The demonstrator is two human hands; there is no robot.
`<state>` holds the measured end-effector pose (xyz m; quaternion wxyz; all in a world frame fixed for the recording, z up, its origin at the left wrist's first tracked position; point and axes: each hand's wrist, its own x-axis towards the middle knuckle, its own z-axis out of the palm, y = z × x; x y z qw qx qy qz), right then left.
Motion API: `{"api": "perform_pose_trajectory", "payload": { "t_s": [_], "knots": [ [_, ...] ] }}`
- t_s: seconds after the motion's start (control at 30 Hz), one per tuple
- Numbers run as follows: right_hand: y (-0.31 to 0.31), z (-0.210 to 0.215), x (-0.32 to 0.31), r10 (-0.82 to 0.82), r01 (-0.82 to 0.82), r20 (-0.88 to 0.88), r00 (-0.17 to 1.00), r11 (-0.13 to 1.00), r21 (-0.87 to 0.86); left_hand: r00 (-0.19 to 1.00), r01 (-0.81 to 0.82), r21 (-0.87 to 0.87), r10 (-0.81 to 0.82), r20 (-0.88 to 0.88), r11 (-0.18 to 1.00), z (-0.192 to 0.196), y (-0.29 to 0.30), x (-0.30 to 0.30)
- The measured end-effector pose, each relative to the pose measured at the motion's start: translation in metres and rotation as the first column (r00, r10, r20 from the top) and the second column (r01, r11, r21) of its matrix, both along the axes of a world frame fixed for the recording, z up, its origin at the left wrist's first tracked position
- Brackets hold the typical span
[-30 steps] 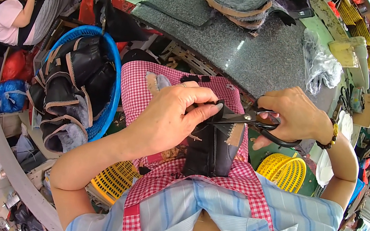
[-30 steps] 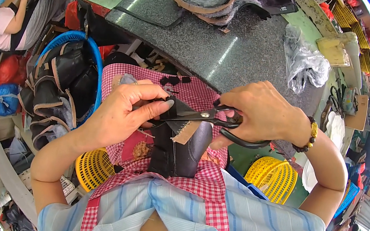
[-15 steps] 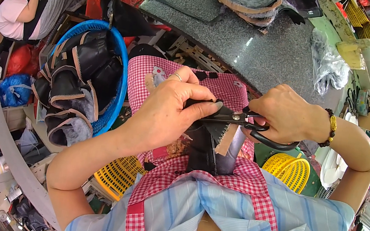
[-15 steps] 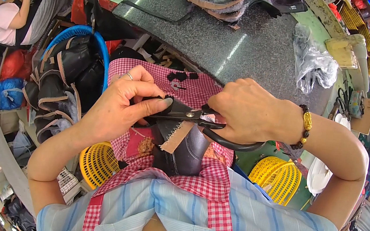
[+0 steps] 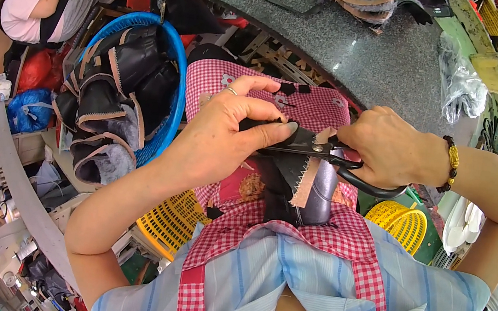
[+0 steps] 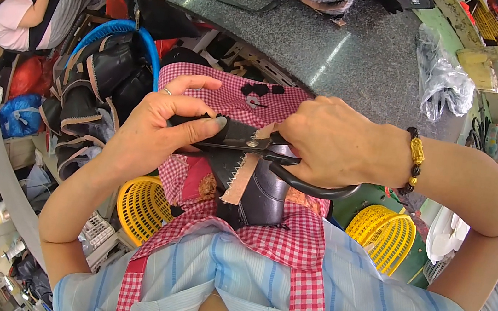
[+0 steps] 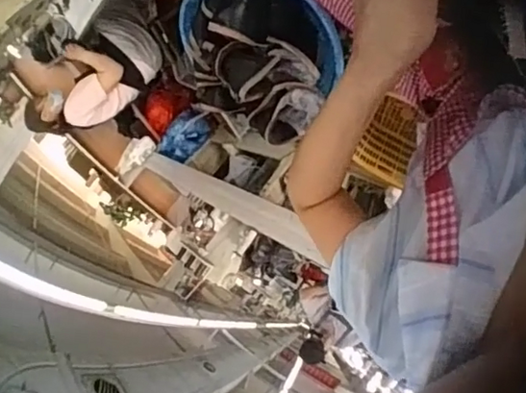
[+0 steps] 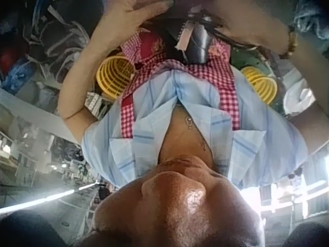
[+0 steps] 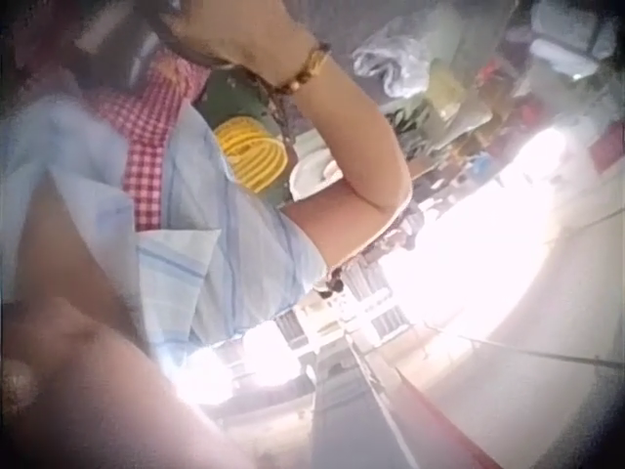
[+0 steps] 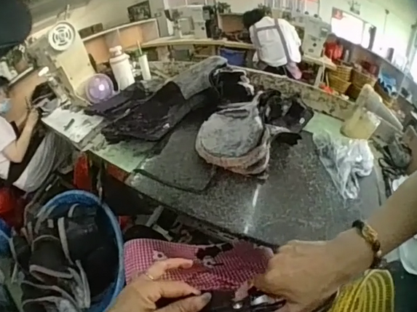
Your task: Trimming excess material and assembling shoe upper components.
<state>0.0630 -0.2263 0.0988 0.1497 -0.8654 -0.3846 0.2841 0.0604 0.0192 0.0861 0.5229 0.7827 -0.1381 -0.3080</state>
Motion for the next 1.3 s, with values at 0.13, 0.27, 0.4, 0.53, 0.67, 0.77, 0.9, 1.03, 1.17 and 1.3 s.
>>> {"api": "perform_pose_trajectory", "payload": {
  "t_s": [0.13,0.27,0.4,0.53,0.67,0.77,0.9,1.03,1.17,1.3],
  "knots": [
    [-0.005,-0.001,0.002,-0.009,0.008,-0.055,0.998,1.000,-0.018,0.997,-0.071,-0.051,0.071,-0.010,0.996,-0.002,-0.001,0.002],
    [0.001,0.010,0.002,0.036,-0.036,-0.008,0.999,0.999,-0.020,0.996,-0.033,-0.002,0.033,-0.078,0.999,0.003,-0.002,0.008],
    [-0.035,0.006,0.019,-0.040,0.049,0.176,0.984,0.998,-0.045,0.869,-0.172,0.125,0.210,-0.449,0.977,-0.034,0.026,0.017],
    [-0.111,-0.030,0.027,-0.490,0.538,0.425,0.761,0.843,0.009,0.772,0.358,-0.121,-0.366,-0.519,0.926,-0.044,0.051,0.015],
    [-0.139,-0.046,0.042,-0.532,0.566,0.405,0.744,0.823,0.042,0.932,0.311,0.247,-0.243,-0.270,0.918,-0.025,0.070,-0.008],
    [-0.148,-0.037,0.054,-0.432,0.557,0.579,0.691,0.829,-0.046,0.960,-0.157,0.216,0.200,-0.194,0.964,-0.005,0.111,-0.038],
    [-0.154,-0.046,0.058,-0.467,0.511,0.541,0.699,0.856,0.078,0.520,-0.854,0.118,0.837,0.170,0.507,-0.022,0.172,-0.099],
    [-0.136,-0.044,0.068,-0.558,0.610,0.456,0.693,0.791,0.040,0.352,-0.887,0.458,0.716,0.602,0.051,-0.065,0.230,-0.106],
    [-0.138,-0.038,0.073,-0.544,0.620,0.432,0.719,0.784,-0.044,0.136,-0.985,0.171,0.756,0.640,0.032,-0.139,0.262,-0.052],
    [-0.123,-0.017,0.051,-0.565,0.606,0.387,0.729,0.795,0.019,-0.089,-0.979,-0.202,0.842,0.532,0.024,-0.202,0.267,0.016]
  ]
}}
